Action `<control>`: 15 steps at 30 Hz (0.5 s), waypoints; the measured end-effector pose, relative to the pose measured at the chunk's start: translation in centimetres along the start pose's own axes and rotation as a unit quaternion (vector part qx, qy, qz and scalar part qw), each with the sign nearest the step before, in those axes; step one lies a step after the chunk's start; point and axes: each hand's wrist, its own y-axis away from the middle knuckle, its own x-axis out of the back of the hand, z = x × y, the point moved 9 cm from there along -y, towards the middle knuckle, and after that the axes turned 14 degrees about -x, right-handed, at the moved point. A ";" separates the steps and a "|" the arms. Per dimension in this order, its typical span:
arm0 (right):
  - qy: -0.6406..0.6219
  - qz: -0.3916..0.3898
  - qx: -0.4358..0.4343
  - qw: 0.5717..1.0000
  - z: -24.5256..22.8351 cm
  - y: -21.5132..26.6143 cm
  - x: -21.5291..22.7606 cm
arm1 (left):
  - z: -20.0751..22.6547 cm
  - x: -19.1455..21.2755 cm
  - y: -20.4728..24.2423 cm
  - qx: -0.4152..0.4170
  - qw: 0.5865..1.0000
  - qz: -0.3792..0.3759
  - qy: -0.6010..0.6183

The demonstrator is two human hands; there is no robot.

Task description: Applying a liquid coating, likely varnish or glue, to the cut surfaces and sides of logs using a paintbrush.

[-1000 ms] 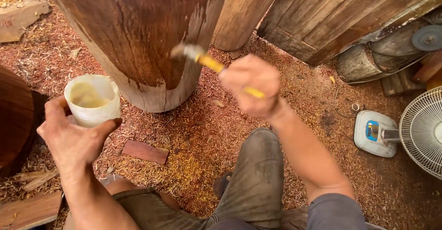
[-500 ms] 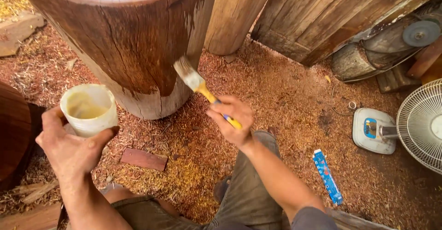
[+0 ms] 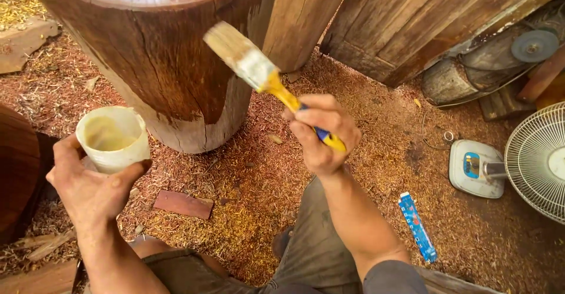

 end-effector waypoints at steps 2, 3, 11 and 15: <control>0.012 -0.012 0.012 1.000 -0.4 -1.4 0.3 | -0.1 -0.4 0.0 -0.001 1.000 -0.010 -0.006; 0.011 -0.015 -0.009 1.000 0.4 -2.4 0.6 | 0.1 -0.5 0.0 -0.015 0.999 0.001 0.034; -0.046 0.067 -0.049 0.995 1.6 -3.3 3.0 | 0.3 0.1 -0.2 -0.023 0.999 0.012 0.037; -0.042 0.056 -0.020 0.997 2.9 -1.0 0.4 | 1.1 0.4 -0.7 0.011 0.999 0.010 0.029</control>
